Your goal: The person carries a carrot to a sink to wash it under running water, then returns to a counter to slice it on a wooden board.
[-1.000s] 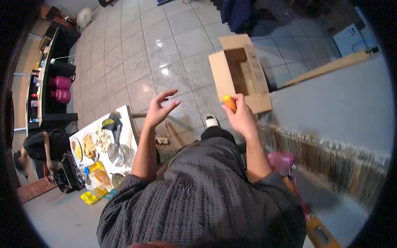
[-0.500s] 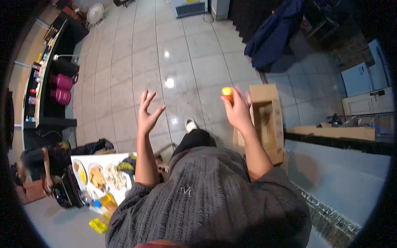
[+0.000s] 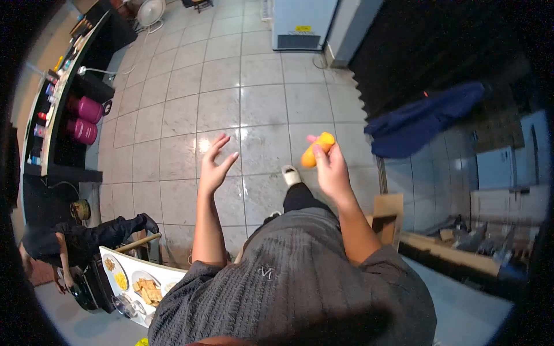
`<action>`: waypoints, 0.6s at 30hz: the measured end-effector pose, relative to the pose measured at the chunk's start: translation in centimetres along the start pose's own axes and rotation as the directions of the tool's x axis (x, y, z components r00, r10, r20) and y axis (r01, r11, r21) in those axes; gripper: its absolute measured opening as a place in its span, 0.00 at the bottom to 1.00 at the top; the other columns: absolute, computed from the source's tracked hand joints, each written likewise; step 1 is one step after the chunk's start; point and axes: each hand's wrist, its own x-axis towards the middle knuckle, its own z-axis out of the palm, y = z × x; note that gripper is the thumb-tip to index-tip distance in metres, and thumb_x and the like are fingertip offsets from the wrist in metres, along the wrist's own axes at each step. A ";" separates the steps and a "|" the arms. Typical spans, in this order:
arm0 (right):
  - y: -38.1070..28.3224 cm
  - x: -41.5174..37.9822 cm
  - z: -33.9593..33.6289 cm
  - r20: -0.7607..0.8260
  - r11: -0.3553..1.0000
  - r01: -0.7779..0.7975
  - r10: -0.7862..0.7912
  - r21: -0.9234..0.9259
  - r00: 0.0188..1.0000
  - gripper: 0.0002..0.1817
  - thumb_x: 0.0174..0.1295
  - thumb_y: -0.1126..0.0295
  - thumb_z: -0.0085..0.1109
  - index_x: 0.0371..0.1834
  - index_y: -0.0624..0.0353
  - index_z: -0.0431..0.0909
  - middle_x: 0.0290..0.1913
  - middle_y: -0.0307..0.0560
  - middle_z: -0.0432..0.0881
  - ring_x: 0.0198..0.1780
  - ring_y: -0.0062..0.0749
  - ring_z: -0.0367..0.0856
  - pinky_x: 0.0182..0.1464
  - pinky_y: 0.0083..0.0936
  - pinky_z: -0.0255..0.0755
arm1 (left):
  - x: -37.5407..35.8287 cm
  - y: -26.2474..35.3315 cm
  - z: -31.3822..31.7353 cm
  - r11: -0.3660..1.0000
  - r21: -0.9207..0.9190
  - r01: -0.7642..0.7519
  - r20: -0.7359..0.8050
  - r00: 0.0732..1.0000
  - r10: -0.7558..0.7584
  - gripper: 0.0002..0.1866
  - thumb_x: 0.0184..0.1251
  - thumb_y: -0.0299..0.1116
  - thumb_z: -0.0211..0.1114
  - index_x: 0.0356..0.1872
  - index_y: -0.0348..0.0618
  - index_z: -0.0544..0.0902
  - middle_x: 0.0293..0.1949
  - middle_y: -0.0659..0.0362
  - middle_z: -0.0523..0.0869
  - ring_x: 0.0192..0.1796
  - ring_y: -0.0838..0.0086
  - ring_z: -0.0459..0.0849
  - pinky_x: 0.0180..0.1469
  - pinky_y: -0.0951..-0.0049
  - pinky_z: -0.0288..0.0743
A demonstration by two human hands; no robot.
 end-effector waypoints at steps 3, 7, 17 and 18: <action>0.1 6.2 2.7 0.172 0.785 0.100 0.009 -0.612 0.985 0.18 0.69 0.62 0.52 0.57 0.58 0.69 0.57 0.49 0.78 0.63 0.44 0.71 0.66 0.42 0.59 | 3.2 -3.0 0.5 -0.237 -0.869 0.434 0.491 0.699 -0.520 0.21 0.68 0.33 0.62 0.59 0.38 0.74 0.57 0.49 0.78 0.50 0.65 0.83 0.54 0.69 0.74; 0.6 17.5 7.0 0.247 0.847 0.066 0.078 -0.527 0.966 0.18 0.69 0.61 0.51 0.57 0.58 0.68 0.57 0.50 0.78 0.64 0.46 0.69 0.64 0.45 0.61 | 7.5 -9.3 1.1 0.980 0.014 0.196 -0.063 0.979 -0.195 0.18 0.71 0.35 0.58 0.58 0.37 0.74 0.56 0.49 0.79 0.51 0.63 0.84 0.51 0.70 0.75; -2.0 37.5 22.8 0.834 0.851 -0.518 0.225 0.083 0.503 0.15 0.67 0.62 0.53 0.52 0.58 0.71 0.49 0.53 0.79 0.50 0.38 0.80 0.53 0.40 0.69 | 17.0 -18.2 -6.0 0.034 -0.997 0.075 0.008 0.499 -0.867 0.18 0.61 0.35 0.67 0.49 0.37 0.80 0.46 0.55 0.85 0.46 0.69 0.84 0.50 0.68 0.76; -1.3 38.7 25.0 0.847 0.858 -0.509 0.218 0.071 0.485 0.15 0.67 0.62 0.53 0.52 0.58 0.71 0.49 0.53 0.79 0.50 0.38 0.80 0.53 0.40 0.69 | 17.4 -20.0 -5.8 0.046 -0.997 0.054 -0.013 0.487 -0.873 0.18 0.61 0.35 0.67 0.49 0.37 0.80 0.46 0.55 0.85 0.46 0.69 0.84 0.50 0.68 0.76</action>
